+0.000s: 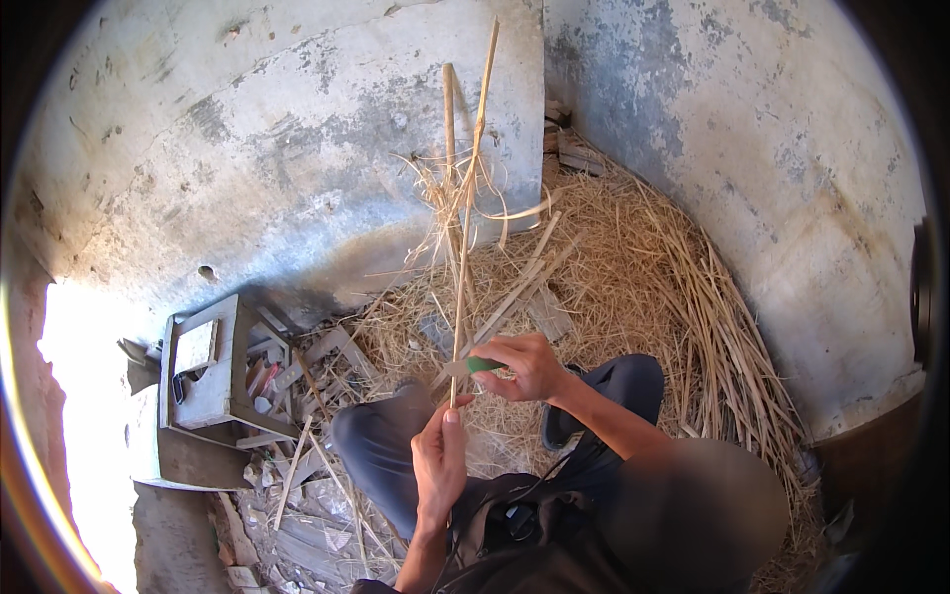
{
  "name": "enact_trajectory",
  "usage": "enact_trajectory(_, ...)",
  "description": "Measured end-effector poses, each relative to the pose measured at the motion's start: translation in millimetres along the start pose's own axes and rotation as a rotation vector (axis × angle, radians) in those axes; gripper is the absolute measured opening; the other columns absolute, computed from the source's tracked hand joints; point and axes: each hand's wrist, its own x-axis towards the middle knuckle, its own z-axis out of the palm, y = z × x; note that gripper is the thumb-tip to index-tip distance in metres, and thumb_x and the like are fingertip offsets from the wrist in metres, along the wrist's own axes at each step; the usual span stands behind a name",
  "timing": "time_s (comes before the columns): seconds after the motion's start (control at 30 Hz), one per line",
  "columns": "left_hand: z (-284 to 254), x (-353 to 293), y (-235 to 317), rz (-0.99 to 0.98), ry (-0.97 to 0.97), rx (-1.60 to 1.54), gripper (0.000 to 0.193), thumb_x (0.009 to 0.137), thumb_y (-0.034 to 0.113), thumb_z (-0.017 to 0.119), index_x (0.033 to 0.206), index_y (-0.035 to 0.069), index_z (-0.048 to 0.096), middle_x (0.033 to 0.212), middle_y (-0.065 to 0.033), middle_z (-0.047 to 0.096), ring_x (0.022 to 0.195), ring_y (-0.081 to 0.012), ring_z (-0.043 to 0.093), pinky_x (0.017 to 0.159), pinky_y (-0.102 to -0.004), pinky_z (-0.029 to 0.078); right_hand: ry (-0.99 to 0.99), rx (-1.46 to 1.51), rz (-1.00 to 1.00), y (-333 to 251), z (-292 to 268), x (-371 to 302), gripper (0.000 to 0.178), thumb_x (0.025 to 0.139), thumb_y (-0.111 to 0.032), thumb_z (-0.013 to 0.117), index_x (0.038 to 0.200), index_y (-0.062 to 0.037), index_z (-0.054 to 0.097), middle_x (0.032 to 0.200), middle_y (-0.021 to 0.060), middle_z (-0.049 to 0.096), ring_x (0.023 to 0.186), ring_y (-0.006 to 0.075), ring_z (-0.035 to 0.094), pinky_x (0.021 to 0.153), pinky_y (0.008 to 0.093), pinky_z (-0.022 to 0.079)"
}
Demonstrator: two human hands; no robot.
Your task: The person sits on the floor and uses a green utility knife to split a long bamboo pole into thin strips. They hold the pole with one hand and carefully shave off sections of the bamboo, creating thin slivers that fall to the ground.
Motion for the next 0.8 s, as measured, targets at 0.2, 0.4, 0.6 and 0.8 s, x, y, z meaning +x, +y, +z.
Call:
enact_trajectory(0.2,-2,0,2,-0.007,0.005,0.056,0.037,0.114,0.024,0.048,0.129,0.0,0.071,0.067,0.0073,0.039,0.062,-0.0035,0.035,0.055,-0.0268,0.028,-0.017,-0.037,0.024,0,-1,0,0.024,0.09,-0.026,0.077,0.103,-0.0064,0.076,0.081,0.0052,0.074,0.06,0.0211,0.069,0.054,0.0333,0.054)
enact_trajectory(0.4,-5,-3,-1,-0.022,-0.003,0.059,0.038,0.114,0.025,0.047,0.13,0.0,0.072,0.067,0.0081,0.04,0.061,-0.0023,0.035,0.054,-0.0252,0.028,-0.033,-0.052,0.029,4,0,-1,0.024,0.09,-0.027,0.077,0.103,-0.0071,0.076,0.084,0.0058,0.075,0.063,0.021,0.071,0.056,0.0333,0.056)
enact_trajectory(0.6,-10,-9,-4,-0.027,-0.001,0.118,0.039,0.114,0.026,0.048,0.129,0.0,0.072,0.066,0.0083,0.04,0.06,-0.0017,0.035,0.053,-0.0245,0.028,-0.024,-0.063,0.03,14,1,-2,0.028,0.091,-0.032,0.079,0.107,-0.0082,0.077,0.088,0.0043,0.077,0.061,0.018,0.072,0.054,0.0316,0.056)
enact_trajectory(0.8,-13,-22,-8,-0.047,-0.035,0.17,0.04,0.114,0.027,0.048,0.129,0.0,0.073,0.065,0.0078,0.042,0.06,-0.0021,0.036,0.053,-0.0245,0.03,0.171,-0.072,0.096,52,3,0,0.032,0.097,-0.035,0.073,0.111,-0.0068,0.077,0.082,0.0092,0.076,0.058,0.0186,0.071,0.05,0.0327,0.054)
